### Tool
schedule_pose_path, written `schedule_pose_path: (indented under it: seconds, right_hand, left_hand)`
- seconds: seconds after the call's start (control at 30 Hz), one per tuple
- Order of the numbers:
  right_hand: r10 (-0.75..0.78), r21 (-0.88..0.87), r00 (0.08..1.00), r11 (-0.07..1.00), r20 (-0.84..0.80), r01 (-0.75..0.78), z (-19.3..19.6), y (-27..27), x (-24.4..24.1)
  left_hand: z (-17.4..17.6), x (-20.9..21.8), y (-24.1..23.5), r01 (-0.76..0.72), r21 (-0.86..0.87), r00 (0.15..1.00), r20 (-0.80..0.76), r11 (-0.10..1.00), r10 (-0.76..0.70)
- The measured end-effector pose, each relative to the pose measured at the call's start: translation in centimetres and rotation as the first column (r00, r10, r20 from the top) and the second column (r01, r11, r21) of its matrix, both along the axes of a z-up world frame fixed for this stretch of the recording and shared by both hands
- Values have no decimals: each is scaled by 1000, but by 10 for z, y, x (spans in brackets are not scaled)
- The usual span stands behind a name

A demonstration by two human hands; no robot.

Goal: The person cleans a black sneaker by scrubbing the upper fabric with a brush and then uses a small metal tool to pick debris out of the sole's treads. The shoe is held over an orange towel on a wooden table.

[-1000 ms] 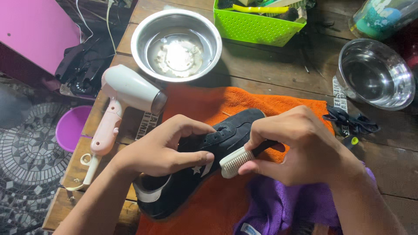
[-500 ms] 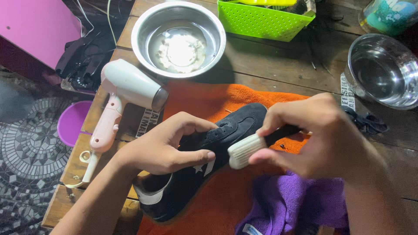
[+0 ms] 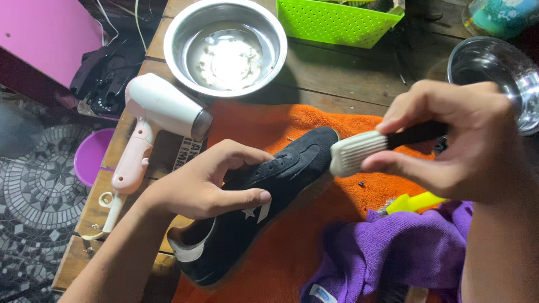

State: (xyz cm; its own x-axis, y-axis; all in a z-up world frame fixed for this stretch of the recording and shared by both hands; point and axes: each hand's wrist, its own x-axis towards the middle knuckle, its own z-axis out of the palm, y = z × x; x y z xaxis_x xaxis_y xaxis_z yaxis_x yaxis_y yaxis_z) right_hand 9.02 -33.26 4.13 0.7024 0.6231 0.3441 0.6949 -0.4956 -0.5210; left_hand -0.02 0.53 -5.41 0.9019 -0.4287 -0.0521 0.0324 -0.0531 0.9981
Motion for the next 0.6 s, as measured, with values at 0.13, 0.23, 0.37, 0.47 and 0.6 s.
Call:
schedule_pose_path:
  seconds: [0.13, 0.23, 0.37, 0.47, 0.6]
  right_hand:
    - [149, -27, 989, 988, -19, -150, -14, 31, -8]
    - [229, -83, 973, 971, 40, -225, -22, 25, 4]
    - [18, -134, 995, 991, 95, -5, -29, -9, 31]
    - [-82, 149, 991, 984, -109, 97, -44, -33, 45]
    - [182, 542, 819, 822, -544, 177, -36, -32, 52]
  left_hand:
    - [-5, -1, 0, 1, -33, 999, -33, 999, -2]
    - [3, 0, -2, -4, 2, 999, -40, 1000, 4]
    - [23, 4, -4, 114, -10, 993, -8, 993, -114]
    - [18, 5, -3, 177, -29, 983, 44, 984, -176]
    - [7, 3, 0, 109, -47, 994, 20, 993, -108]
